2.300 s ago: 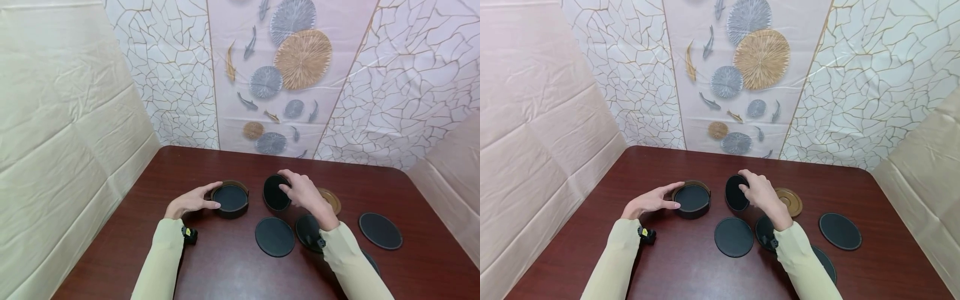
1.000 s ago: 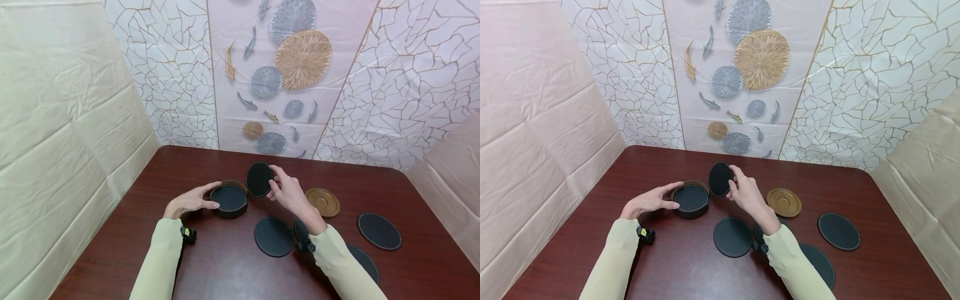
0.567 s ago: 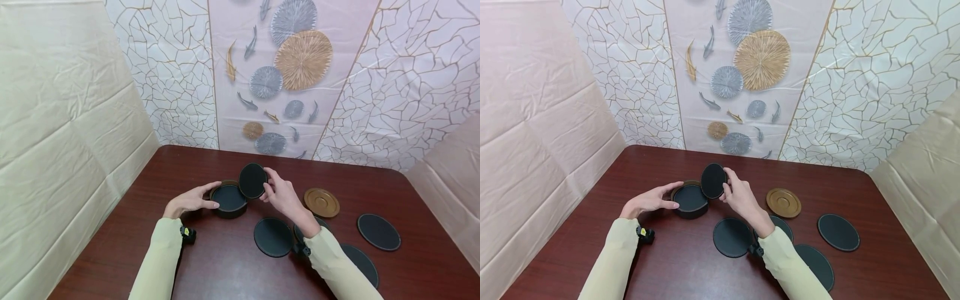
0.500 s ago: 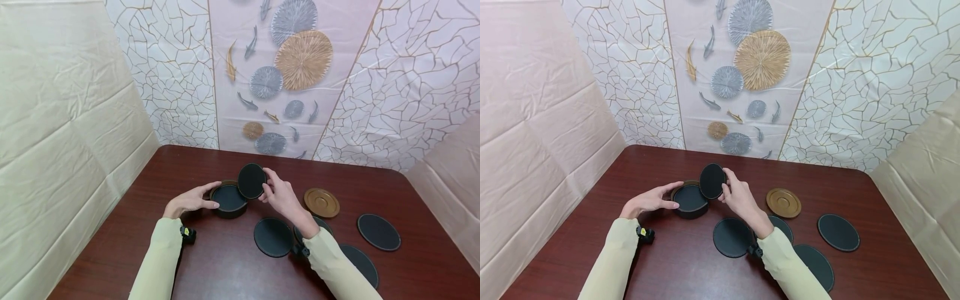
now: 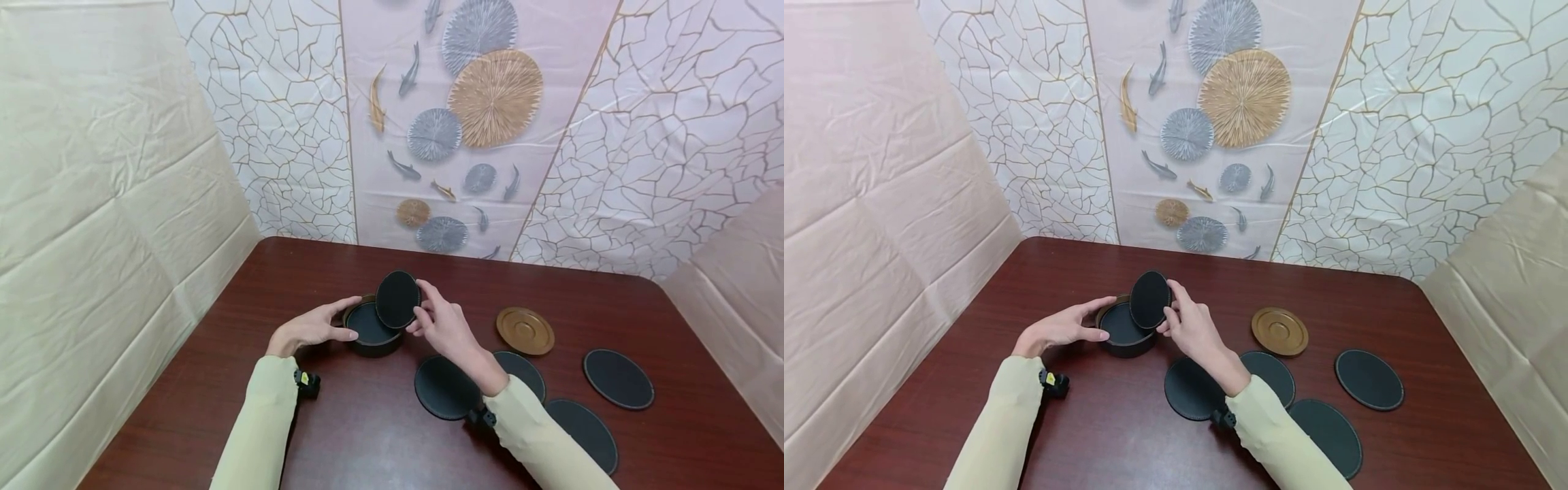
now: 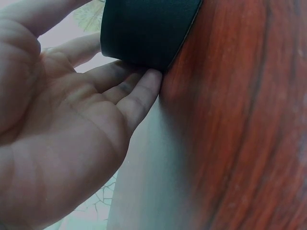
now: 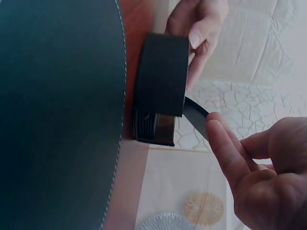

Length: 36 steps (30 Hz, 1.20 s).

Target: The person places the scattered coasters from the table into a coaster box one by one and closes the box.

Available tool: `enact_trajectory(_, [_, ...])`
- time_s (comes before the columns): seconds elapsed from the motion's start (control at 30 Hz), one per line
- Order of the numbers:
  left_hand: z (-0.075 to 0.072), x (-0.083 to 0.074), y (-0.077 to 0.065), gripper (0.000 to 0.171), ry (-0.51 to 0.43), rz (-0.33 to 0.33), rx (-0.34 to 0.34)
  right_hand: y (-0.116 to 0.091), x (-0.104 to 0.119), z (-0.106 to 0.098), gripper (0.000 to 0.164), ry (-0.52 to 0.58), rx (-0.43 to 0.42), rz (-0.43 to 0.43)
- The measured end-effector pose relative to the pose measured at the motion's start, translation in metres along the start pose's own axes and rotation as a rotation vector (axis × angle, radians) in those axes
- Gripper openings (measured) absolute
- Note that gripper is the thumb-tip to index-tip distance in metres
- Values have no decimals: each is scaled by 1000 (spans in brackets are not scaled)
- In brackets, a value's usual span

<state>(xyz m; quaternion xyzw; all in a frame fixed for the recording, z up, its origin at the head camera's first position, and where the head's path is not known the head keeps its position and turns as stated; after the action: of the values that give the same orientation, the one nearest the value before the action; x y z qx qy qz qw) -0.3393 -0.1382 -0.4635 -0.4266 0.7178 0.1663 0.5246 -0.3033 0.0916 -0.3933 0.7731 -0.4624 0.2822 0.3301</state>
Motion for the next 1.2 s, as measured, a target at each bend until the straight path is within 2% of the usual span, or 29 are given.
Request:
enact_trajectory(0.3, [0,1,1,83,-1,9,1,0,-2,14,58,47,32,13])
enact_trajectory(0.7, [1,-1,2,82,-7,20,4,0,-7,27,62,167,134,53])
enact_trajectory(0.87, [0,-1,1,83,-1,6,-4,0,-10,30,62,160,157,80])
enact_trajectory(1.2, [-1,1,1,84,23,-2,-20,-3,-6,39,44,96,251,92])
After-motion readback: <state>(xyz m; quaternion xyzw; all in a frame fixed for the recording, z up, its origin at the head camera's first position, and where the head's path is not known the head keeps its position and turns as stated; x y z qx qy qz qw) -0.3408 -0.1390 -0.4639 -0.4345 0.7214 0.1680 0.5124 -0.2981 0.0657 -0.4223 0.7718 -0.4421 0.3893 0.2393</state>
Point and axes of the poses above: each hand's wrist, its own y-axis towards the middle knuckle, its own z-axis out of the palm, x = y × z, the point moved 7 cm from there along y, towards the middle knuckle, and after that the axes turned 4 degrees about x, right-handed, at the moved point
